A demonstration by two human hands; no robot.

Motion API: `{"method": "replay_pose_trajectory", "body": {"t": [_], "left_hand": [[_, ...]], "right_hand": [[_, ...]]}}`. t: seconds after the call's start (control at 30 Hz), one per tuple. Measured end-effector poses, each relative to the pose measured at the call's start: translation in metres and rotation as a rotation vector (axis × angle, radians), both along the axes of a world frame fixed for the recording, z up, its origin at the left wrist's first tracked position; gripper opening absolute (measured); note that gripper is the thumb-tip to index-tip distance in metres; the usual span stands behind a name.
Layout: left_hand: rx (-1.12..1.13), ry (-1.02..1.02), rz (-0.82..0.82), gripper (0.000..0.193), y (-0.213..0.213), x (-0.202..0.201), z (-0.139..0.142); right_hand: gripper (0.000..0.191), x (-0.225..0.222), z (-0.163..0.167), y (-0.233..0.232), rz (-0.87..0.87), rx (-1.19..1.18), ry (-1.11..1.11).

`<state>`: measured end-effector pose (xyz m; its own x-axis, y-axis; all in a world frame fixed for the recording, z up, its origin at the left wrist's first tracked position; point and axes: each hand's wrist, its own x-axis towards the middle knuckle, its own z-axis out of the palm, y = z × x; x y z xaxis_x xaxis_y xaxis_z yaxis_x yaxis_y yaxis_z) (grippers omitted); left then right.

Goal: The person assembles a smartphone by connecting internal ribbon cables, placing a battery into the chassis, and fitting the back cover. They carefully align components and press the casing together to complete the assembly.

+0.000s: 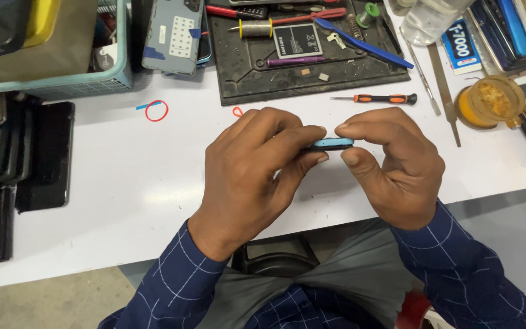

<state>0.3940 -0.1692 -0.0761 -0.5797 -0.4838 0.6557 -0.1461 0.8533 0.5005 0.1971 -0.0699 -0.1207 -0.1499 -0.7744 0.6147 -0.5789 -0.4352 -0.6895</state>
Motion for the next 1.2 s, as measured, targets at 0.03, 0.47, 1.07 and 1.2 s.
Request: {"method": "replay_pose_trajectory", "body": {"t": [0.03,0.47,1.07,1.2], "left_hand": [[0.021,0.016,-0.003,0.023,0.001,-0.001,-0.001],[0.152,0.128,-0.02,0.013,0.001,-0.01,-0.016],[0.267,0.262,0.007,0.015,0.003,-0.003,-0.033],[0.264,0.27,0.019,0.013,0.003,-0.007,-0.035]], "right_hand": [[0.024,-0.001,-0.001,0.0,-0.012,-0.003,-0.007],[0.025,-0.009,-0.009,-0.01,-0.028,-0.053,0.008],[0.02,-0.004,-0.017,-0.015,-0.075,-0.094,-0.03],[0.018,-0.003,-0.016,-0.017,-0.093,-0.101,-0.028]]}}
